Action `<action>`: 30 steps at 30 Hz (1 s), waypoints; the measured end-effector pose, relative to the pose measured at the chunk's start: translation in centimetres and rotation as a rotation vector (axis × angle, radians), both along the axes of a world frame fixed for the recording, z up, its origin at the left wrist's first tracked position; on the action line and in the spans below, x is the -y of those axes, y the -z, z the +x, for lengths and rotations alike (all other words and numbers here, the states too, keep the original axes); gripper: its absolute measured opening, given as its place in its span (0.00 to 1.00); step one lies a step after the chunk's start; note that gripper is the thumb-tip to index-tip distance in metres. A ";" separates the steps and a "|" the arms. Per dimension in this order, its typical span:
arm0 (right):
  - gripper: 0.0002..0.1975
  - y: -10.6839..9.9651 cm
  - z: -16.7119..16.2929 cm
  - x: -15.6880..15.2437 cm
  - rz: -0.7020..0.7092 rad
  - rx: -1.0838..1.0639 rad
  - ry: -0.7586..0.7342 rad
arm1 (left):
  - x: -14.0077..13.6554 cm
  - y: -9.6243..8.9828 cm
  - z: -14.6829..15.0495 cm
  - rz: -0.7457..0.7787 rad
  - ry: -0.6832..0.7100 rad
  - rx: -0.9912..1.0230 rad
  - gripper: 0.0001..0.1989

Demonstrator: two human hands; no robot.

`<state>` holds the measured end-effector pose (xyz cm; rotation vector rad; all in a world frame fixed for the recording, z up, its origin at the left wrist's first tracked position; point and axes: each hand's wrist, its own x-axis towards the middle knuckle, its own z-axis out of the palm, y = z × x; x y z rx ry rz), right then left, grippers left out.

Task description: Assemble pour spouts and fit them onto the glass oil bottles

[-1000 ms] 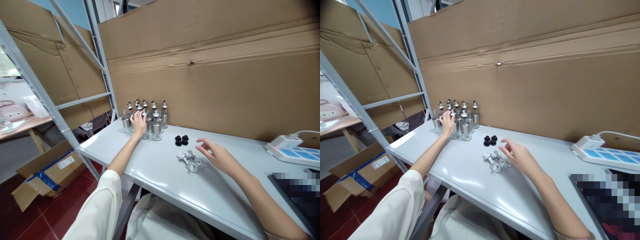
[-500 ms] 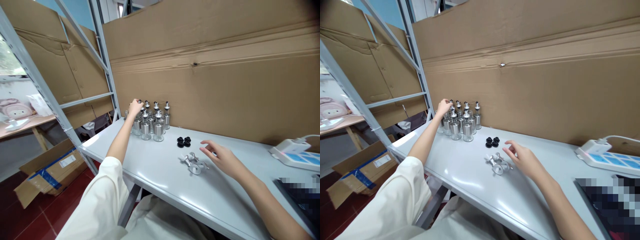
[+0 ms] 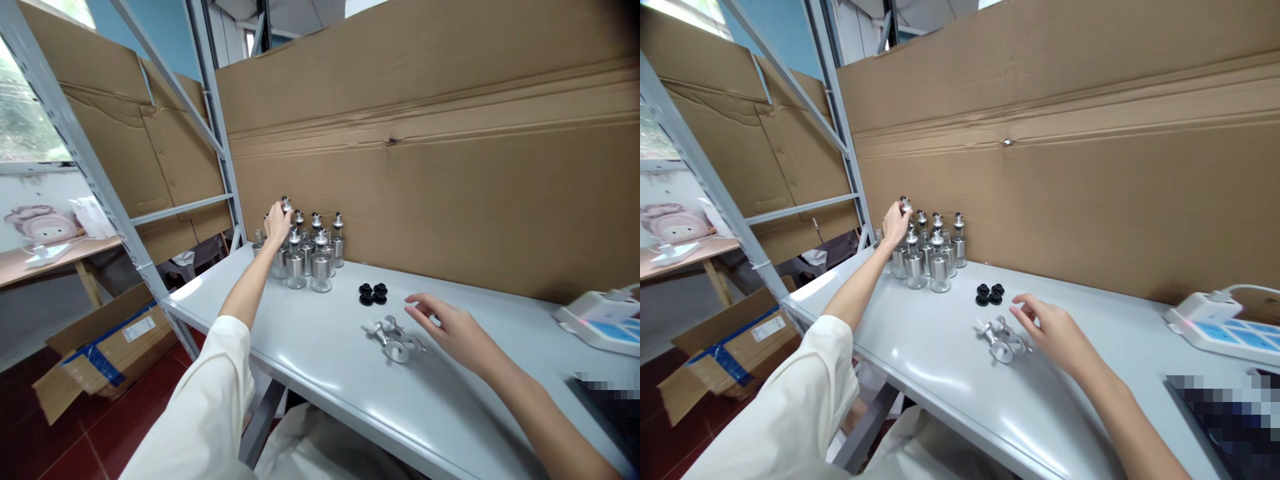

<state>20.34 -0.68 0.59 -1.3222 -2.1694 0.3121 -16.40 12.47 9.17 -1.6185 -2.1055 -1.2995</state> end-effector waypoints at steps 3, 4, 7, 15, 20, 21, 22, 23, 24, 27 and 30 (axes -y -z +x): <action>0.18 -0.2 -0.1 0.1 0.019 0.004 -0.005 | -0.5 -2.1 -0.3 0.474 0.068 0.138 0.19; 0.18 -0.2 -0.1 0.1 0.026 0.005 -0.005 | -0.6 -3.0 -0.5 0.621 0.102 0.186 0.20; 0.19 -0.2 -0.2 0.1 0.027 0.011 -0.004 | 0.0 -5.4 -1.7 0.880 0.243 0.240 0.24; 0.18 -0.1 -0.3 0.1 0.013 0.012 -0.012 | 6.2 -0.7 -3.8 0.777 0.350 0.134 0.22; 0.17 -0.3 -0.3 0.2 -0.007 0.016 -0.007 | 6.0 5.9 -4.4 0.621 0.189 0.116 0.24; 0.18 -0.4 -0.3 0.2 -0.008 0.014 -0.006 | 5.6 6.7 -4.4 0.589 0.184 0.118 0.23; 0.18 -0.4 -0.3 0.3 -0.009 0.013 -0.006 | 5.2 7.3 -4.4 0.566 0.188 0.119 0.23; 0.18 -0.4 -0.3 0.3 -0.011 0.012 -0.005 | 4.7 7.7 -4.5 0.547 0.199 0.117 0.22; 0.18 -0.4 -0.3 0.3 -0.012 0.012 -0.004 | 4.3 8.0 -4.5 0.532 0.214 0.115 0.21; 0.18 -0.3 -0.3 0.3 -0.020 0.011 -0.001 | 3.2 8.6 -4.6 0.477 0.258 0.117 0.20; 0.18 -0.2 -0.2 0.2 -0.034 0.020 -0.002 | 2.3 9.2 -4.8 0.404 0.283 0.121 0.20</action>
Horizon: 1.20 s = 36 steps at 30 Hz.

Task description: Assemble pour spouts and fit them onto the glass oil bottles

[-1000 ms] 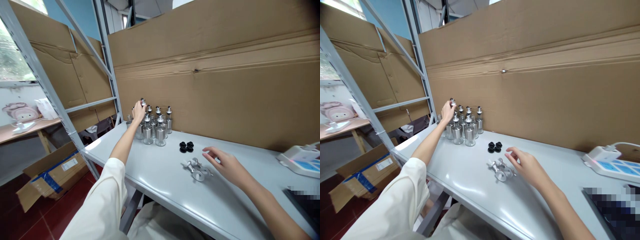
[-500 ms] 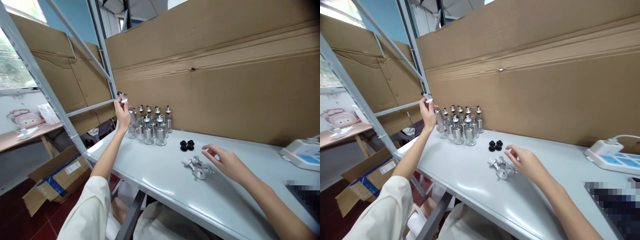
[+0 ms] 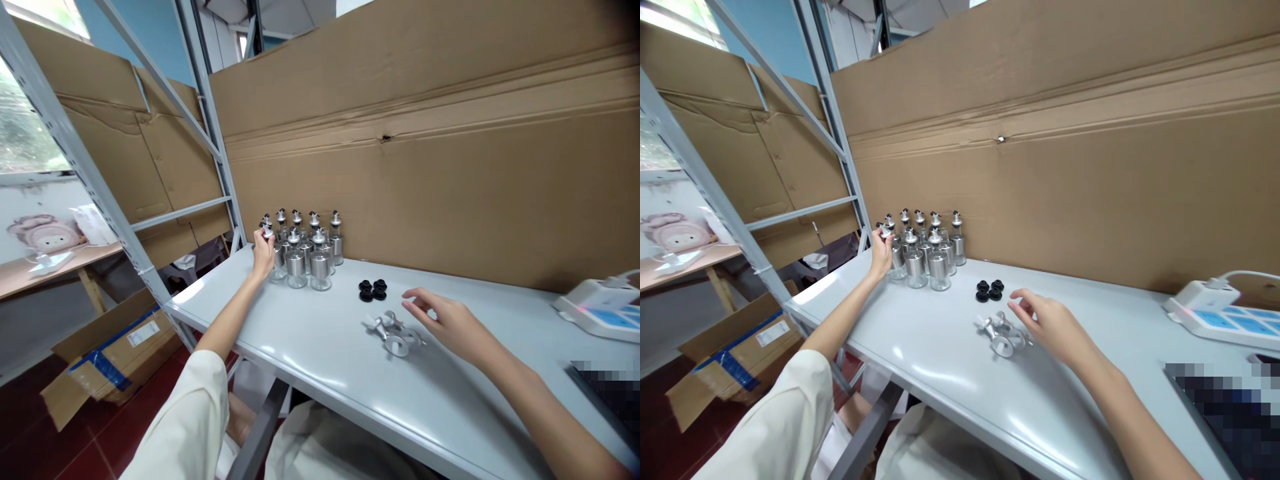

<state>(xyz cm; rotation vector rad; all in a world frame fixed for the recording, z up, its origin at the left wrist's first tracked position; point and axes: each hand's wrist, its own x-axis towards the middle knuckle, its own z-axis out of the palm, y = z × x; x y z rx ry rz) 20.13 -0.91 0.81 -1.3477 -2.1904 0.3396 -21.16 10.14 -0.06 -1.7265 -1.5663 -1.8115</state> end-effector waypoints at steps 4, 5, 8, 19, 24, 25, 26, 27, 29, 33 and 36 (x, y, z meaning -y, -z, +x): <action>0.18 0.1 0.0 -0.1 -0.004 0.010 0.009 | -0.8 0.9 -0.1 -0.043 0.007 -0.017 0.19; 0.18 0.1 -0.1 -0.2 -0.003 0.008 0.010 | -1.0 1.0 0.0 -0.049 0.004 -0.023 0.18; 0.18 0.3 -0.1 -0.4 0.007 0.004 0.000 | -1.6 1.0 0.4 -0.061 -0.014 -0.051 0.18; 0.20 1.1 -0.2 -0.8 0.011 0.006 0.006 | -1.3 -3.8 0.7 -0.060 -0.302 -0.178 0.18; 0.21 1.1 -0.2 -0.8 -0.004 0.010 0.002 | -3.2 -8.1 -1.8 -0.157 -0.132 0.129 0.21; 0.21 1.2 -0.2 -0.9 0.001 0.010 0.003 | -3.8 -8.6 -2.4 -0.207 -0.100 0.183 0.21; 0.21 1.2 -0.1 -0.9 0.006 0.008 0.004 | -4.3 -8.9 -2.9 -0.262 -0.106 0.210 0.21; 0.21 1.3 -0.1 -0.9 0.009 0.007 0.004 | -4.7 -9.1 -3.3 -0.315 -0.123 0.218 0.21; 0.20 1.5 -0.1 -1.0 0.005 0.007 0.001 | -5.4 -9.1 -4.1 -0.400 -0.169 0.207 0.16; 0.20 1.8 -0.1 -1.2 -0.035 0.023 0.009 | -6.2 -8.4 -4.9 -0.540 -0.162 0.170 0.12; 0.20 1.8 -0.2 -1.2 -0.058 0.039 0.008 | -6.5 -7.8 -5.0 -0.590 -0.140 0.139 0.11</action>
